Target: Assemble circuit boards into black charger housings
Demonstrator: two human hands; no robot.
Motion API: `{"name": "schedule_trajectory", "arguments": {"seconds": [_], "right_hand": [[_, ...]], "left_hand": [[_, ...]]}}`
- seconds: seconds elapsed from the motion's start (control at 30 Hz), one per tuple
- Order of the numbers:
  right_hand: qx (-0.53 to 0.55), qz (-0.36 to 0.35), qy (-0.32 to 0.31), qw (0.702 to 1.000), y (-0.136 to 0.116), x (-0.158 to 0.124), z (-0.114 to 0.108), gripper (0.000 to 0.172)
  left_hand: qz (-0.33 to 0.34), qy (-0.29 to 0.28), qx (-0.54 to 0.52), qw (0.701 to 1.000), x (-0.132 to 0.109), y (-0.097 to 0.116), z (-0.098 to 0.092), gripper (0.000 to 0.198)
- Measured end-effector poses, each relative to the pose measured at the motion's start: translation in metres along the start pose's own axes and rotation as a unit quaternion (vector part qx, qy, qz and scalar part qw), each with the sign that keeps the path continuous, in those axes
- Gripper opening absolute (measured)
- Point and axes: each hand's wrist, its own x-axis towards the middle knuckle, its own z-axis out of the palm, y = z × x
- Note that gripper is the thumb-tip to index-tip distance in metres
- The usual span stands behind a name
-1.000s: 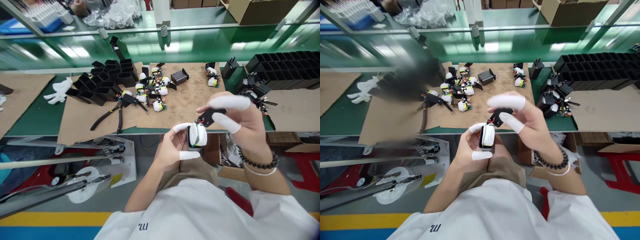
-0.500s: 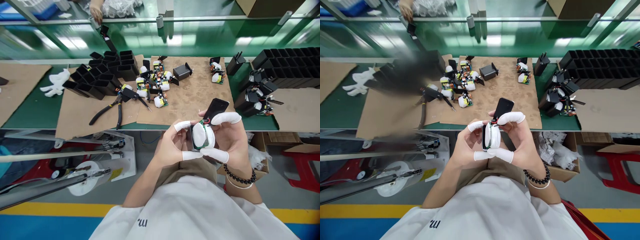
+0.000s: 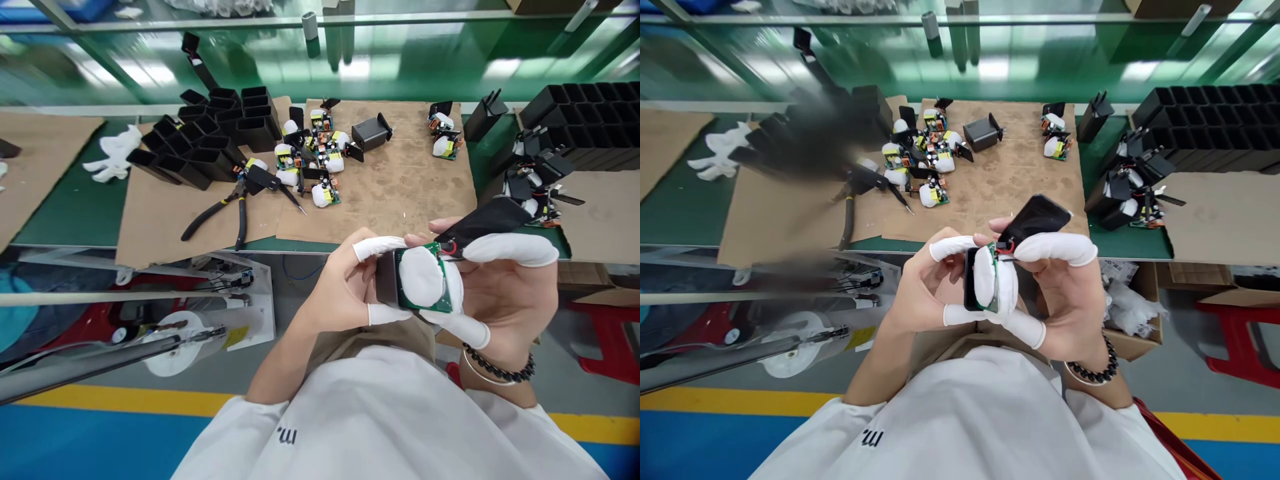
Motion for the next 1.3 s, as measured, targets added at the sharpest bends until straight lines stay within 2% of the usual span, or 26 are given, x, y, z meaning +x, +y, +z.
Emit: {"name": "schedule_trajectory", "arguments": {"seconds": [0.07, 0.17, 0.33, 0.57, 0.8, 0.93, 1.07, 1.2, 1.3], "right_hand": [[-0.015, -0.013, 0.022, 1.0, 0.0, -0.001, 0.001, 0.061], [-0.041, -0.02, 0.046, 0.998, -0.001, -0.002, 0.002, 0.066], [-0.035, -0.003, 0.033, 0.999, -0.002, -0.003, -0.001, 0.073], [-0.038, -0.028, 0.037, 0.998, -0.004, -0.002, 0.0, 0.065], [-0.065, -0.025, 0.053, 0.996, -0.002, -0.003, 0.002, 0.069], [-0.1, -0.036, 0.04, 0.993, -0.001, -0.002, -0.002, 0.066], [-0.102, -0.048, 0.042, 0.993, -0.001, -0.002, -0.003, 0.065], [-0.114, -0.098, 0.058, 0.987, 0.0, 0.0, -0.001, 0.054], [-0.118, -0.092, 0.049, 0.988, -0.001, 0.002, -0.001, 0.049]], "left_hand": [[0.002, 0.0, 0.006, 1.0, 0.0, 0.001, 0.001, 0.066], [0.021, -0.014, 0.024, 0.999, 0.0, 0.003, 0.0, 0.066], [0.047, -0.017, 0.059, 0.997, 0.002, 0.006, -0.003, 0.073], [0.039, -0.02, 0.07, 0.997, 0.002, 0.011, -0.004, 0.071], [0.021, -0.002, 0.058, 0.998, 0.0, 0.011, -0.001, 0.061], [0.046, -0.025, 0.091, 0.994, 0.001, 0.008, -0.003, 0.065], [0.065, -0.024, 0.089, 0.994, 0.001, 0.005, -0.004, 0.063], [0.066, -0.022, 0.069, 0.995, 0.0, 0.004, -0.002, 0.062], [0.064, -0.019, 0.063, 0.996, 0.0, 0.005, -0.002, 0.064]]}}
